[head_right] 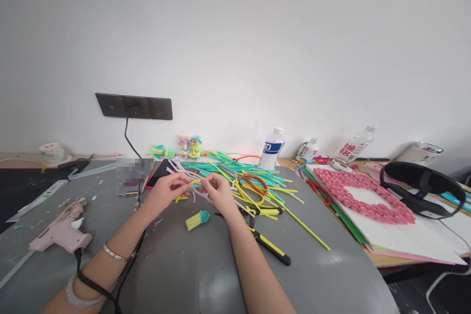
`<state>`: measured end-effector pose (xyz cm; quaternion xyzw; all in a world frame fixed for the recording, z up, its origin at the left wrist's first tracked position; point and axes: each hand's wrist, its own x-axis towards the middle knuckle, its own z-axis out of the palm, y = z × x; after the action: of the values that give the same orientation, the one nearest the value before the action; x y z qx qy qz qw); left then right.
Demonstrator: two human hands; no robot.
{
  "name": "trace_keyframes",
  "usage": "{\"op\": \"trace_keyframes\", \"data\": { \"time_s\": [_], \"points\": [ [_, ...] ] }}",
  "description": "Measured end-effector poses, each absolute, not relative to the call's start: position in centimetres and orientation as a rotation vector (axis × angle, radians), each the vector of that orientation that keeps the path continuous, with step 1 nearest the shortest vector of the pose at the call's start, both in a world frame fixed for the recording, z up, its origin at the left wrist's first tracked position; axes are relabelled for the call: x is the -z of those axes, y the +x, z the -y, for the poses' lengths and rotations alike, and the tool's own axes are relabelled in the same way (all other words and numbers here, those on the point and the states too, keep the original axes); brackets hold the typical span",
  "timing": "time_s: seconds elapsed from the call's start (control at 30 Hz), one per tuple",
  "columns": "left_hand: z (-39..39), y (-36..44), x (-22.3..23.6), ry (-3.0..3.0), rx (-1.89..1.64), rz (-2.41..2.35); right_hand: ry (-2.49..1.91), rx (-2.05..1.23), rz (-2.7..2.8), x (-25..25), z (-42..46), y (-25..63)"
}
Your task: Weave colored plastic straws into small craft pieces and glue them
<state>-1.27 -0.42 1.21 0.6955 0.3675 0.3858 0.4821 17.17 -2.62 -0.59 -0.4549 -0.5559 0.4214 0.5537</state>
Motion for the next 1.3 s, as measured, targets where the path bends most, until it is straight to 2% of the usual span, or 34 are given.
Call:
{"op": "trace_keyframes", "data": {
  "time_s": [0.2, 0.37, 0.6, 0.93, 1.13, 1.3],
  "points": [
    [-0.1, -1.8, -1.3, 1.708, -1.005, -0.906, -1.045, -0.986, 1.334, 0.6, 2.6, 17.2],
    [-1.1, -2.9, -1.9, 1.38, -1.16, -0.909, -1.076, -0.902, 1.298, 0.3, 2.5, 17.8],
    [-1.3, -3.1, -2.6, 0.879, -1.388, -0.789, -1.162, -0.679, 1.737, 0.7, 3.0, 16.8],
    [-2.1, -3.5, -3.1, 0.679, -1.665, -0.667, -1.345, -0.378, 2.192, 1.0, 1.5, 14.3],
    [-1.9, -3.5, -3.1, 0.713, -1.685, -0.668, -1.365, -0.421, 2.216, 1.0, 1.7, 14.7],
    [-1.8, -3.5, -3.2, 0.732, -1.691, -0.712, -1.238, -0.69, 1.997, 0.0, 2.6, 17.1]
  ]
}}
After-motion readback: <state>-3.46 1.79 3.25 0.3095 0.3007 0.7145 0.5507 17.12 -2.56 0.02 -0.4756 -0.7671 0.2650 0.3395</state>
